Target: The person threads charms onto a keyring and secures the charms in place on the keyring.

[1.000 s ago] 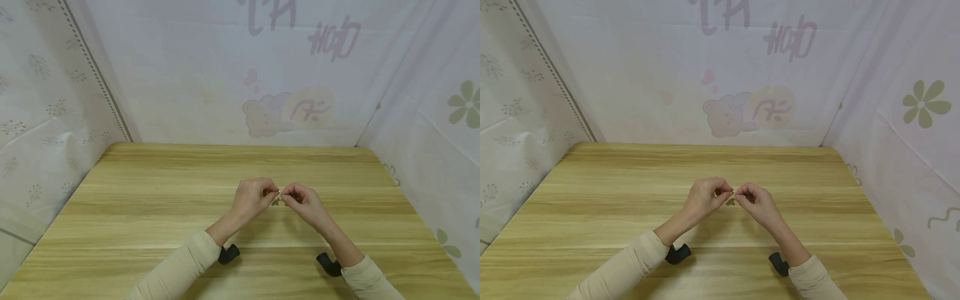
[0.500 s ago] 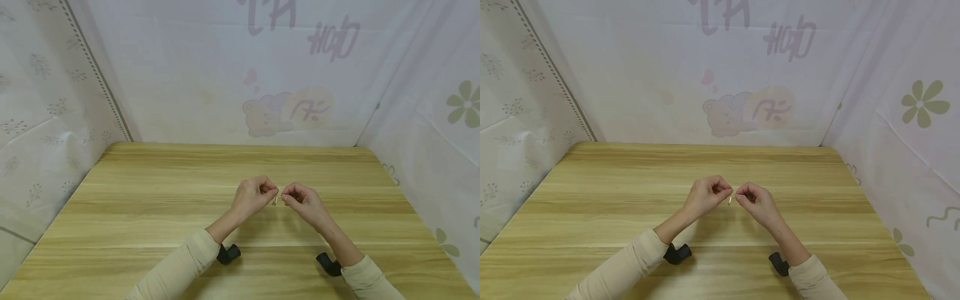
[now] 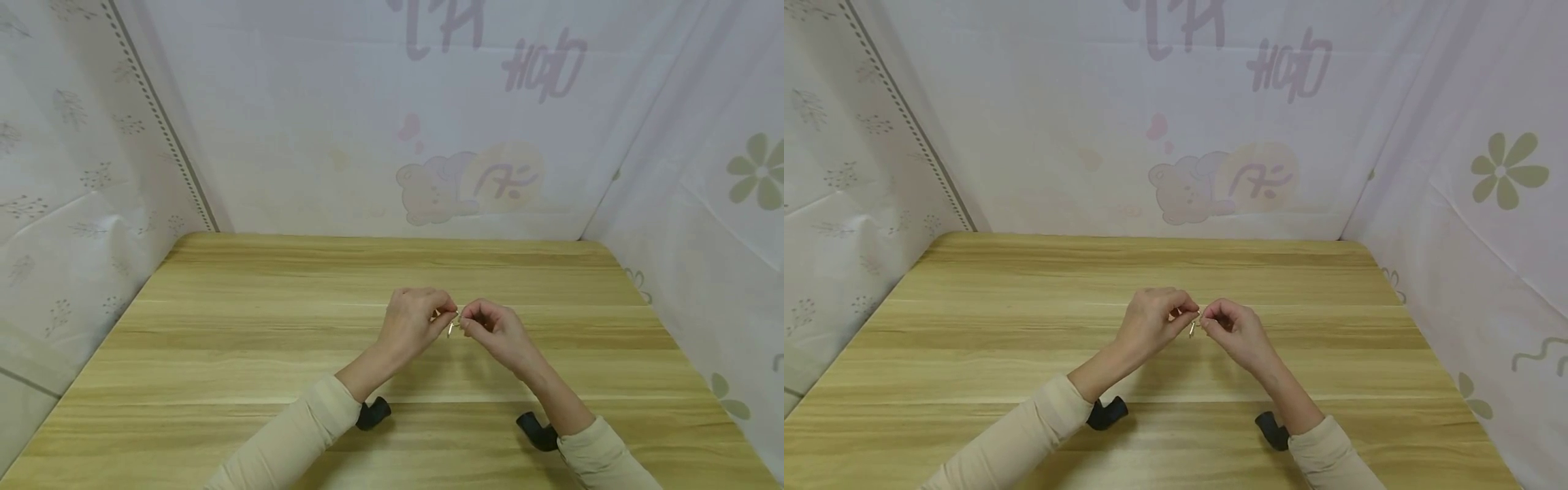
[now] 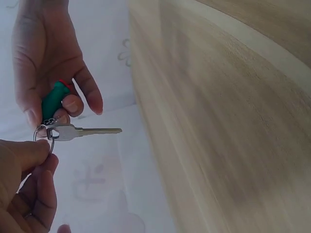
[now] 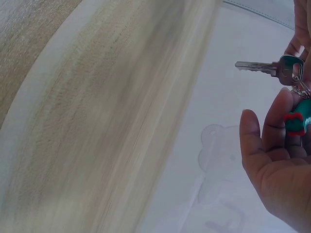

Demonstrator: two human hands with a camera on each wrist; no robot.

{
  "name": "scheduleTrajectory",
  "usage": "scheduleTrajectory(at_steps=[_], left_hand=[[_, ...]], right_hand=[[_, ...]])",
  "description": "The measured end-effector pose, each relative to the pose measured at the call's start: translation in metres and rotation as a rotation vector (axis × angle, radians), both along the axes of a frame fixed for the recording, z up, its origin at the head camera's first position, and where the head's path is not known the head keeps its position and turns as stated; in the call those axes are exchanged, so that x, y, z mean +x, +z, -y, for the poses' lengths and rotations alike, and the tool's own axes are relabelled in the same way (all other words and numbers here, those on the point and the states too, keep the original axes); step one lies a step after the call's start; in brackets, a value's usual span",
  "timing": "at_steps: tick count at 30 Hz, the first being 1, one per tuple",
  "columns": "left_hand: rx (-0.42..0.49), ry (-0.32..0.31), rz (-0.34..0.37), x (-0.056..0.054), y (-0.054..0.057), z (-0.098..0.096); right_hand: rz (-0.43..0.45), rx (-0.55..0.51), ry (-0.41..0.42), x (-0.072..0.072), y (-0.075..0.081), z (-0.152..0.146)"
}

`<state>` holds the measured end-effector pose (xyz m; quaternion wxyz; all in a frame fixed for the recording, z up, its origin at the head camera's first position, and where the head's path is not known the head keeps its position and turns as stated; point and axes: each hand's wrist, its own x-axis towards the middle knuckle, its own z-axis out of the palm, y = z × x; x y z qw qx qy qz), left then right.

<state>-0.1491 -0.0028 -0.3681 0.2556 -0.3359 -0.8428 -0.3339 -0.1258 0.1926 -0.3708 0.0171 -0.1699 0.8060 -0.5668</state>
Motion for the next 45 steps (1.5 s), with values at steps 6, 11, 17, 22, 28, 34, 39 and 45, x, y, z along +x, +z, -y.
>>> scheduleTrajectory(at_steps=[6,11,17,22,28,34,39,45], left_hand=[[0.094,-0.028,0.225,0.0015,0.0021,0.0012],[0.173,-0.026,0.422,0.0029,0.0047,0.0021],[0.222,-0.030,0.530,0.0027,0.0063,0.0023],[0.134,-0.078,0.408,0.0016,0.0047,0.0026],[0.068,-0.078,0.042,-0.0017,0.0014,0.0012],[0.118,-0.050,0.179,0.0010,0.0023,0.0018],[0.174,-0.041,0.367,0.0027,0.0031,0.0024],[0.252,-0.055,0.481,0.0032,0.0049,0.0027]], right_hand=[[0.018,-0.001,-0.008,-0.0005,0.0008,-0.0004],[0.017,-0.007,-0.006,-0.0007,0.0021,-0.0004],[0.020,-0.005,-0.015,0.0002,0.0013,-0.0005],[0.015,-0.010,0.002,0.0006,0.0013,-0.0008],[0.007,-0.007,0.013,-0.0002,0.0020,-0.0003],[0.012,-0.001,0.000,-0.0001,0.0028,-0.0002],[0.016,-0.009,0.002,0.0004,0.0029,-0.0005],[0.021,-0.014,0.001,0.0005,0.0032,-0.0004]])
